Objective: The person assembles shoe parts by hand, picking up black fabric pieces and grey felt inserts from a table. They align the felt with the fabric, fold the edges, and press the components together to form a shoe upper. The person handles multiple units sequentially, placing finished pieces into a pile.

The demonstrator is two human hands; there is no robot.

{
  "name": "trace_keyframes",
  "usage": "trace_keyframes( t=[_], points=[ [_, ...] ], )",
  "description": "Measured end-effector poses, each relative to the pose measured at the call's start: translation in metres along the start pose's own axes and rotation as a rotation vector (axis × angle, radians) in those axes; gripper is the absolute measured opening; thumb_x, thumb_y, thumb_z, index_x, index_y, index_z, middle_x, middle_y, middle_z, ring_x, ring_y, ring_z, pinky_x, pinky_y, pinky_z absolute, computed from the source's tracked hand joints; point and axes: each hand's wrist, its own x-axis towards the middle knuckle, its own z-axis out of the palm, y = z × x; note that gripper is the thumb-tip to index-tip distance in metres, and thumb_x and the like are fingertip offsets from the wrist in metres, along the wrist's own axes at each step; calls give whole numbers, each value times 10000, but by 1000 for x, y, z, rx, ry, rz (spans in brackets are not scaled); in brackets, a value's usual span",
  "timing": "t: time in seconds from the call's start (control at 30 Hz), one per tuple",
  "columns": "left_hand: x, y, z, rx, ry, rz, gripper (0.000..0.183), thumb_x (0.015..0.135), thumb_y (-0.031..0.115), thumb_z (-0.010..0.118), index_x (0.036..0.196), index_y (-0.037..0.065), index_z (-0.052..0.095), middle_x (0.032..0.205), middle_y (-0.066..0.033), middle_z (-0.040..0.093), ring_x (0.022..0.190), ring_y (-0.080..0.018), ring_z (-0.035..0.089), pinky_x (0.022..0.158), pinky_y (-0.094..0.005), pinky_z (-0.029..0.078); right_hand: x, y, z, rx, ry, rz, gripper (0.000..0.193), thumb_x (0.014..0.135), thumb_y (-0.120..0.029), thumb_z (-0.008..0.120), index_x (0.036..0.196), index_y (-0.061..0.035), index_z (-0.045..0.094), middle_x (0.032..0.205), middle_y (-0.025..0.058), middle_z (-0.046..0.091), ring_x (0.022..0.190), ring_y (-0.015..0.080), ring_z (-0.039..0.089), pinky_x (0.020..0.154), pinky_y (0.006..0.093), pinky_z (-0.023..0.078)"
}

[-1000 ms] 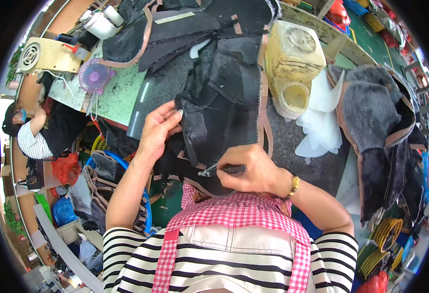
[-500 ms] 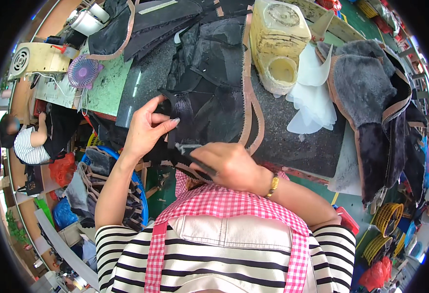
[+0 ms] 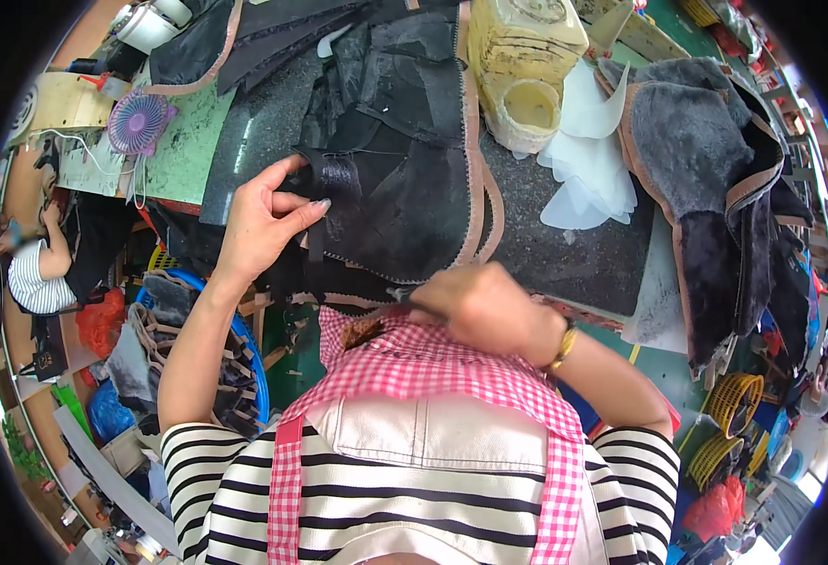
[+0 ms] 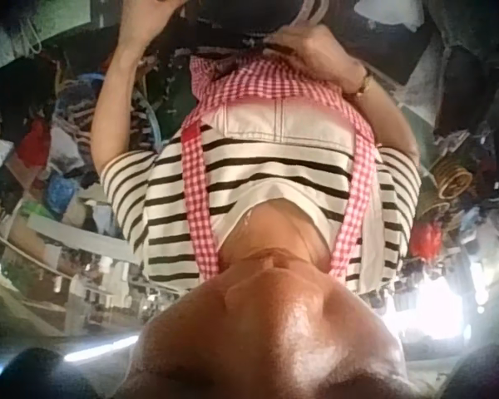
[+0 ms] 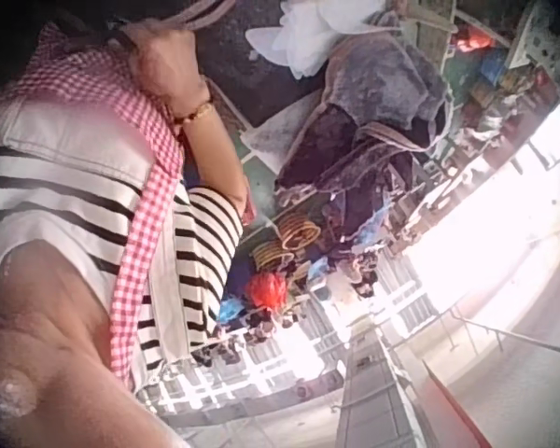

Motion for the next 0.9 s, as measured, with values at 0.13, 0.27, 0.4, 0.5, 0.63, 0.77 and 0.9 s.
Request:
trace_keyframes(
  t=[0.13, 0.27, 0.4, 0.5, 0.63, 0.77, 0.9],
  points=[
    [0, -5, -5, 4, -7, 15, 525, 832, 47, 706, 1291, -71, 478, 745, -51, 700, 663, -31, 577, 621, -191, 448, 19, -19, -73, 846, 187, 686, 123, 897, -105, 653, 910, 10, 691, 760, 58, 694, 626, 113, 647, 559, 252, 495],
    [4, -4, -6, 75, -46, 26, 512, 828, 31, 695, 1285, -68, 486, 738, -42, 696, 686, -24, 568, 657, -194, 446, 54, -10, -30, 696, 438, 734, 179, 904, -155, 664, 926, 19, 698, 773, 59, 685, 639, 99, 639, 545, 231, 477],
    [1, -1, -2, 56, -57, 2, 517, 822, 20, 681, 1287, -80, 479, 720, -34, 690, 689, -24, 565, 662, -197, 445, 67, 35, 4, 79, 632, 553, 203, 874, -200, 685, 902, -1, 712, 592, 159, 624, 479, 205, 611, 463, 306, 454],
    [-4, 6, -1, 193, -4, 20, 516, 810, 40, 691, 1267, -93, 492, 689, -62, 685, 648, -43, 575, 633, -214, 451, 75, 34, -45, -4, 548, 710, 213, 882, -225, 671, 867, -17, 710, 551, 155, 604, 475, 234, 622, 460, 331, 462],
    [1, 13, 0, 252, 2, -22, 564, 792, 47, 702, 1299, -57, 480, 641, -63, 656, 598, -52, 550, 612, -228, 442, 71, 14, -13, -21, 503, 210, 147, 802, -119, 721, 880, -3, 677, 794, 145, 670, 683, 261, 672, 588, 337, 522],
    [5, -1, -1, 132, -13, -87, 554, 809, 31, 694, 1307, -64, 470, 638, -36, 651, 592, -32, 507, 587, -206, 406, 59, 9, 12, -47, 262, -157, 206, 809, -126, 701, 970, -13, 642, 850, 114, 666, 705, 270, 658, 609, 358, 524],
    [-3, 2, 2, 71, 33, -98, 475, 822, 17, 686, 1251, -70, 503, 634, -16, 633, 590, -31, 511, 566, -208, 413, 57, 6, 9, 132, 133, -185, 200, 804, -145, 704, 948, -14, 659, 863, 121, 667, 727, 287, 653, 647, 368, 524]
  ],
)
